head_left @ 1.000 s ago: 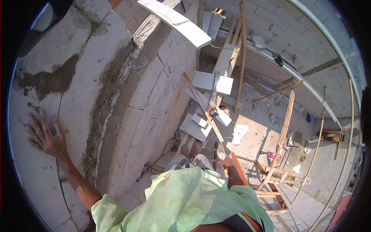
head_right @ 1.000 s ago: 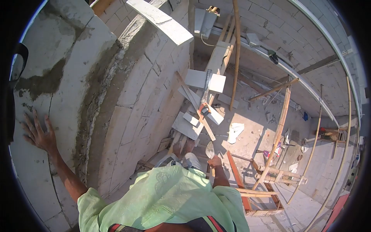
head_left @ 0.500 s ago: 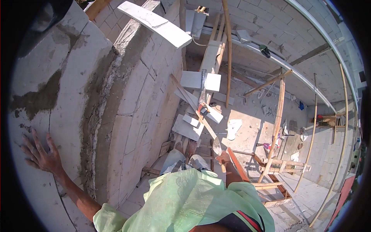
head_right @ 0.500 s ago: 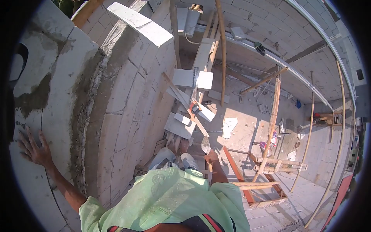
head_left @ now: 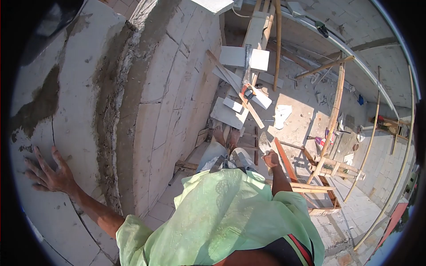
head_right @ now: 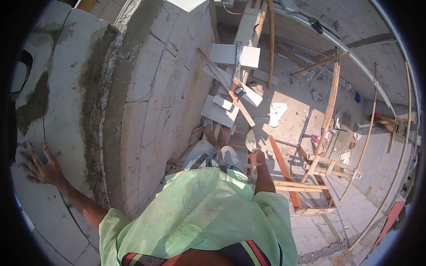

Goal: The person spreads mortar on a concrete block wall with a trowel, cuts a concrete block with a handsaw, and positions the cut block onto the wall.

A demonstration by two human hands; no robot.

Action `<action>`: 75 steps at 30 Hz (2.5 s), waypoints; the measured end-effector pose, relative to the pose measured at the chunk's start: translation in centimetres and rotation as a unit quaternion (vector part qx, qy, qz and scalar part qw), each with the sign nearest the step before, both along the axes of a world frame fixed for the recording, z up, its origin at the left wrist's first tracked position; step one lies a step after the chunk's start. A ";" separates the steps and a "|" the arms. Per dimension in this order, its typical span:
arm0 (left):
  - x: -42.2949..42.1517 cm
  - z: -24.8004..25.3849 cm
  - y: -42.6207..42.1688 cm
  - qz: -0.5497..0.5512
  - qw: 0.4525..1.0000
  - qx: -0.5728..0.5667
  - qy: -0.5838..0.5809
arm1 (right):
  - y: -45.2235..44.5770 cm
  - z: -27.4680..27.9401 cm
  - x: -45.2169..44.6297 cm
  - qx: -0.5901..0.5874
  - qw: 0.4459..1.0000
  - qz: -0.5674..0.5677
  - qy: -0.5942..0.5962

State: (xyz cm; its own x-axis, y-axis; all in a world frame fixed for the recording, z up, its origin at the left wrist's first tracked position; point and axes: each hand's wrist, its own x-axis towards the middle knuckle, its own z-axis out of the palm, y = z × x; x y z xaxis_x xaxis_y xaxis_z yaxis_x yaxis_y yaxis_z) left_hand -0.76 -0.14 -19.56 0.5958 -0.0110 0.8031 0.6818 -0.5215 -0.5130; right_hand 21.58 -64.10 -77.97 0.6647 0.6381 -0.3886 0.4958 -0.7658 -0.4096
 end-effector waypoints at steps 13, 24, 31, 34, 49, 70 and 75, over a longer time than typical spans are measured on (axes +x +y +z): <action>1.0 0.2 -0.4 -0.020 1.000 0.013 -0.002 | -4.9 -9.1 -1.6 0.064 0.994 -0.085 0.038; 0.3 0.2 -0.5 0.066 0.998 0.001 -0.021 | 3.8 1.3 4.1 -0.105 0.985 -0.072 0.120; 0.6 0.6 -1.1 0.093 0.996 -0.017 -0.011 | 12.4 6.5 6.8 -0.174 0.971 -0.120 0.113; 0.8 0.5 -0.8 0.093 0.995 -0.014 -0.014 | 14.6 5.7 7.3 -0.099 0.976 -0.148 0.126; -1.5 0.5 0.4 0.079 0.996 0.021 0.028 | 14.9 6.9 2.0 -0.082 0.963 -0.243 0.081; -0.9 0.3 -0.1 0.077 0.997 0.012 0.007 | 11.0 5.6 -1.0 0.036 0.943 -0.309 0.117; -0.6 0.3 -0.2 0.076 0.997 0.005 -0.002 | 10.1 5.8 -2.1 0.009 0.959 -0.264 0.099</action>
State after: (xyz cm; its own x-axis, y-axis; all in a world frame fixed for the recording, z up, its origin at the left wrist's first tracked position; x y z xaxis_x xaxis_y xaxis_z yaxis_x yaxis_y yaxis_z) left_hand -1.39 -0.34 -19.27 0.5883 0.0707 0.8056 0.7545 -0.4064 -0.5153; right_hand 19.47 -54.02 -72.20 0.8113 0.2395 -0.5334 -0.0494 -0.8810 -0.4706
